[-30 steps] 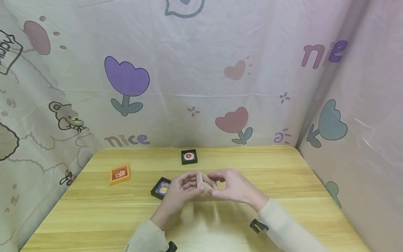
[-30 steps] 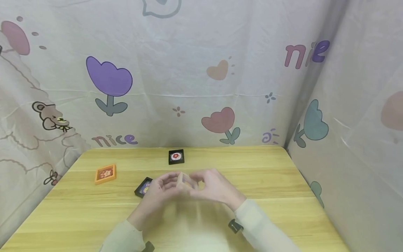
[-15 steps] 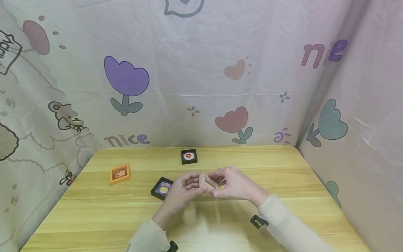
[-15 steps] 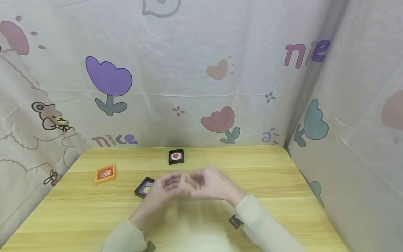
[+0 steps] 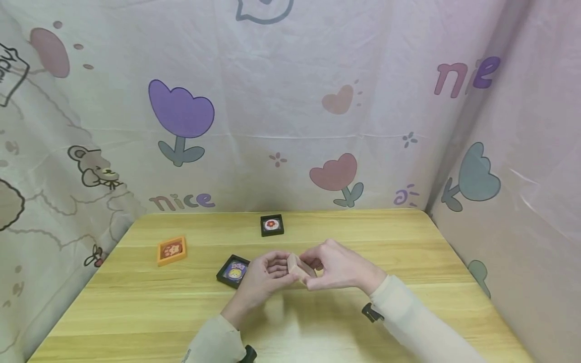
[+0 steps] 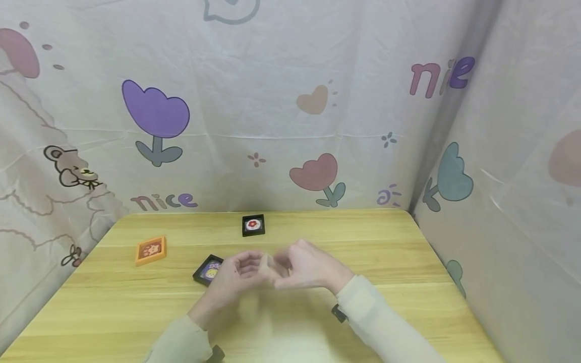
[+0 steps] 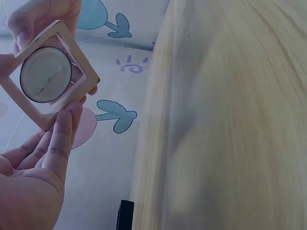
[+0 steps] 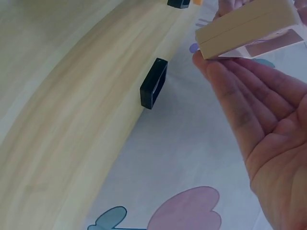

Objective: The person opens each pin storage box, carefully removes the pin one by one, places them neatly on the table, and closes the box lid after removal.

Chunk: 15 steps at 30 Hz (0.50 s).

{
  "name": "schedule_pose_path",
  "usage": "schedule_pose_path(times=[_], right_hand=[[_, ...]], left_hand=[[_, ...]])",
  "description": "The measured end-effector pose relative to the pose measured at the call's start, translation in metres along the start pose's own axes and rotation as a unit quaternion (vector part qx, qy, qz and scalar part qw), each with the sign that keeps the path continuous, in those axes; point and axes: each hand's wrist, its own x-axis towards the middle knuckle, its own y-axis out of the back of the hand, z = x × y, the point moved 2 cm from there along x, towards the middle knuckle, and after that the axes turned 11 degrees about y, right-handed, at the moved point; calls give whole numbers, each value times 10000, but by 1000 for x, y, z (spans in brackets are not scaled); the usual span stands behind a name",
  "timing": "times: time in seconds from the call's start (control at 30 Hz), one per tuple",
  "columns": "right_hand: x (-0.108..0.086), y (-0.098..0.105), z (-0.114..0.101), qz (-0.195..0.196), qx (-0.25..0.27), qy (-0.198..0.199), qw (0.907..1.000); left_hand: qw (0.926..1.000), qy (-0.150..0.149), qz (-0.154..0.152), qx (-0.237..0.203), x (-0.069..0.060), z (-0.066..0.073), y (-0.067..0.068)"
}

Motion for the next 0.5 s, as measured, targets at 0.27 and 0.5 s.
schedule_pose_path(times=[0.27, 0.5], right_hand=[[2, 0, 2, -156, -232, 235, 9993], [1, 3, 3, -136, -125, 66, 9998]], left_hand=[[10000, -87, -31, -10, 2, -4, 0], [9995, -214, -241, -55, 1, -8, 3]])
